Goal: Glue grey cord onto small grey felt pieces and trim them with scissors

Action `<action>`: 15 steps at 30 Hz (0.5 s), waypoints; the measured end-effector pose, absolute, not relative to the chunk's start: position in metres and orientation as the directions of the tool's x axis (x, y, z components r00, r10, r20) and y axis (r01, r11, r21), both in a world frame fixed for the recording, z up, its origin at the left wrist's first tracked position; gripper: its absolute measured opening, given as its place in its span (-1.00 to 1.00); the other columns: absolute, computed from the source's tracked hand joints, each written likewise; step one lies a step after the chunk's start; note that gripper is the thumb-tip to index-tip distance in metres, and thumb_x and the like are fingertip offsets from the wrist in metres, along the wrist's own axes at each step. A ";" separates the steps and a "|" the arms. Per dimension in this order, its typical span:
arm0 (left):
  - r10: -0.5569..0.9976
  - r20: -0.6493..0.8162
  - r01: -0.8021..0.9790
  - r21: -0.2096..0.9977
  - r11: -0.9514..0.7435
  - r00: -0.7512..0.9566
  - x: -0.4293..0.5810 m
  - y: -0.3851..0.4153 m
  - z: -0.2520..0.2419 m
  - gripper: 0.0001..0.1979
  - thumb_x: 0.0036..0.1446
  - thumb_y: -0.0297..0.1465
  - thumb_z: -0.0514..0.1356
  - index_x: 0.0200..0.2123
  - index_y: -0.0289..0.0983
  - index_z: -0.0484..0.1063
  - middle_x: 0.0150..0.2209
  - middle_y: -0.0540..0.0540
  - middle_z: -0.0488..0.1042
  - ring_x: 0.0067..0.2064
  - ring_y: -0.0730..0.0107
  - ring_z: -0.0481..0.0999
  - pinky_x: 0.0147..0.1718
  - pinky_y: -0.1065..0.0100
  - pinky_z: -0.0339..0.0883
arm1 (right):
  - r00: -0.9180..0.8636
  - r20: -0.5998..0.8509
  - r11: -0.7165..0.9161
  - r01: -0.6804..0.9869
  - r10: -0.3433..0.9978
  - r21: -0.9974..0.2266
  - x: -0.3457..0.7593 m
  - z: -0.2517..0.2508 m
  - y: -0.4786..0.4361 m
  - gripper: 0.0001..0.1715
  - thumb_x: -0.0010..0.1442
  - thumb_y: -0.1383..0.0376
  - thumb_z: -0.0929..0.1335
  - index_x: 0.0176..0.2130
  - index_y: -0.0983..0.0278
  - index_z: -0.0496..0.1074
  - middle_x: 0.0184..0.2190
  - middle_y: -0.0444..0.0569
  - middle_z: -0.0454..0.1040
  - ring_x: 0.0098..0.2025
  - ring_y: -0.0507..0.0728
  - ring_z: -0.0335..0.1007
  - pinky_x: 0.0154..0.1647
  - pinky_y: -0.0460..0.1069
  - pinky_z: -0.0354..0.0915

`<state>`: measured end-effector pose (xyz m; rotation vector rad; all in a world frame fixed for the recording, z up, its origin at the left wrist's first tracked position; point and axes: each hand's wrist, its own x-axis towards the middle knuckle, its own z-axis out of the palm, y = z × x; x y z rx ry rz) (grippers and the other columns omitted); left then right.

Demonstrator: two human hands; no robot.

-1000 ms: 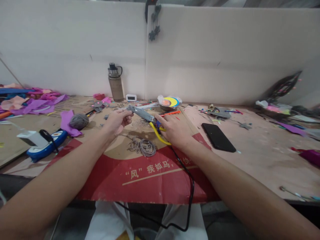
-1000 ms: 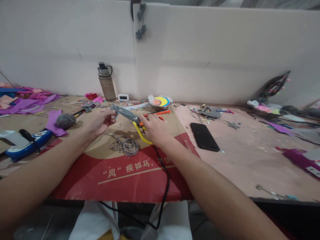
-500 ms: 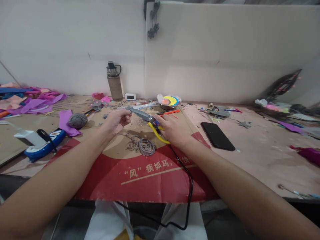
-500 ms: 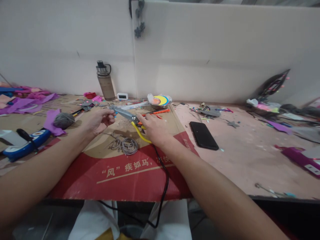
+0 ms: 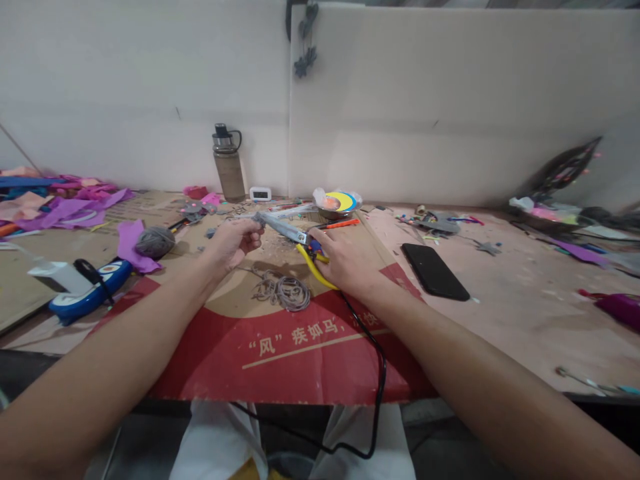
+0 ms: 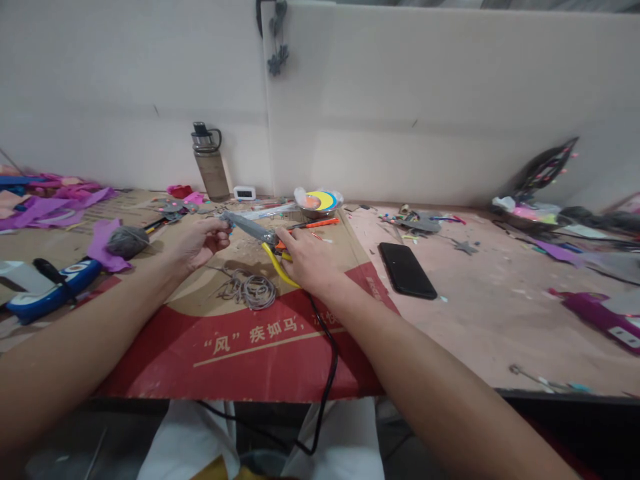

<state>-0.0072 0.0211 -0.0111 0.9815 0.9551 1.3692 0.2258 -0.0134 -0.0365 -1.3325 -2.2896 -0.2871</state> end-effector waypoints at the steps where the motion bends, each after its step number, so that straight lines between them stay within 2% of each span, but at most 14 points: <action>1: 1.000 0.022 -0.319 0.947 -0.024 -0.011 -0.007 0.021 -0.011 -0.91 -0.22 -0.60 0.24 -0.61 -0.37 0.37 -0.62 0.00 0.34 -0.62 0.66 0.23 -0.66 0.58 0.15 | -0.402 0.508 0.500 0.863 0.762 -0.068 0.226 -0.036 -0.013 -0.51 0.17 0.28 0.27 0.11 0.23 0.28 -0.14 0.09 0.46 -0.16 0.19 0.35 -0.26 0.00 0.17; 7: 1.000 0.011 -0.308 0.951 -0.008 0.008 -0.008 0.020 -0.012 -0.92 -0.18 -0.58 0.26 -0.59 -0.38 0.40 -0.60 -0.01 0.35 -0.62 0.67 0.25 -0.65 0.59 0.17 | -0.356 0.534 0.484 0.867 0.767 -0.118 0.226 -0.037 -0.013 -0.58 0.18 0.22 0.25 0.05 0.22 0.31 -0.17 0.08 0.45 -0.20 0.19 0.32 -0.27 0.01 0.16; 15: 1.000 0.012 -0.314 0.949 -0.014 -0.007 -0.008 0.022 -0.011 -0.93 -0.16 -0.60 0.24 -0.60 -0.39 0.41 -0.61 -0.01 0.35 -0.62 0.67 0.25 -0.65 0.59 0.18 | -0.408 0.546 0.474 0.880 0.731 0.023 0.225 -0.035 -0.018 -0.54 0.17 0.18 0.27 0.06 0.23 0.32 -0.21 0.09 0.45 -0.13 0.25 0.26 -0.17 0.07 0.16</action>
